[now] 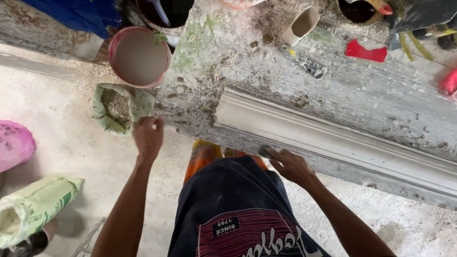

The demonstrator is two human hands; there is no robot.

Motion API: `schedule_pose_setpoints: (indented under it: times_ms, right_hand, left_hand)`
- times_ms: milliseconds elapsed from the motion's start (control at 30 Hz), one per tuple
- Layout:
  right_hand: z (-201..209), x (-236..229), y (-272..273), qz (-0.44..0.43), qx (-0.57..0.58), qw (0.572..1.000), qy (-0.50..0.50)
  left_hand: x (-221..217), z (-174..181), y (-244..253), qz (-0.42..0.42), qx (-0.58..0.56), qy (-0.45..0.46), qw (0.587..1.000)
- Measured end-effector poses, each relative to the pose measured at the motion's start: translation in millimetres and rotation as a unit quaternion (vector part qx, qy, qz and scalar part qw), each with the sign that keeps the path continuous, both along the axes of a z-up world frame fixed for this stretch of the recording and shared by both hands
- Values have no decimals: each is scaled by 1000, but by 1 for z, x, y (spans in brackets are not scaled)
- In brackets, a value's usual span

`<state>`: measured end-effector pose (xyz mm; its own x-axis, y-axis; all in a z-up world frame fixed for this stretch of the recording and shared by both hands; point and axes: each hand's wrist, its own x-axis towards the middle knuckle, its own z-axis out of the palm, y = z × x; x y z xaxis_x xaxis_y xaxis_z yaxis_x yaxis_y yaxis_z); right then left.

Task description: The person smooths a long, white, decorative wooden molding by hand using a sanding block. They repeatedly rub the block along the length of the molding, which is placed on a workbench, while occasionally adjusting their grip and position.

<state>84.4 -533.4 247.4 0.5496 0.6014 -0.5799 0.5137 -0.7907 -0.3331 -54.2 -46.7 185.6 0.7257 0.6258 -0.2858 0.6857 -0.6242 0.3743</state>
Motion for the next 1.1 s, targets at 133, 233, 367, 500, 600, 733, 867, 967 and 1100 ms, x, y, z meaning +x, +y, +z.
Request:
schedule_pose_setpoints:
  times_ms: [133, 233, 367, 500, 600, 733, 867, 967, 1100]
  right_hand:
    - [-8, 16, 85, 7, 35, 996, 76]
    - [-8, 25, 120, -41, 92, 989, 112]
    - [-10, 36, 129, -33, 19, 993, 111]
    - [4, 49, 112, 0, -31, 991, 128]
    - [24, 52, 123, -27, -112, 979, 168]
    - [-61, 45, 137, 53, 95, 988, 107]
    - [-48, 40, 174, 40, 57, 990, 124]
    - [-61, 57, 134, 56, 55, 991, 106]
    - [-39, 46, 152, 15, -7, 989, 144]
  left_hand:
    - [29, 0, -72, 40, -181, -82, 979]
    - [41, -15, -123, 49, -312, -81, 945]
    - [43, -25, -153, 66, -336, -163, 925]
    - [34, -57, -160, 78, -363, -183, 910]
    - [30, -68, -165, 101, -331, -217, 913]
    - [25, -98, -179, 134, -311, -237, 911]
    - [19, -92, -179, 140, -331, -290, 887]
    - [31, -94, -175, 137, -333, -300, 883]
    - [26, -80, -179, 150, -311, -297, 890]
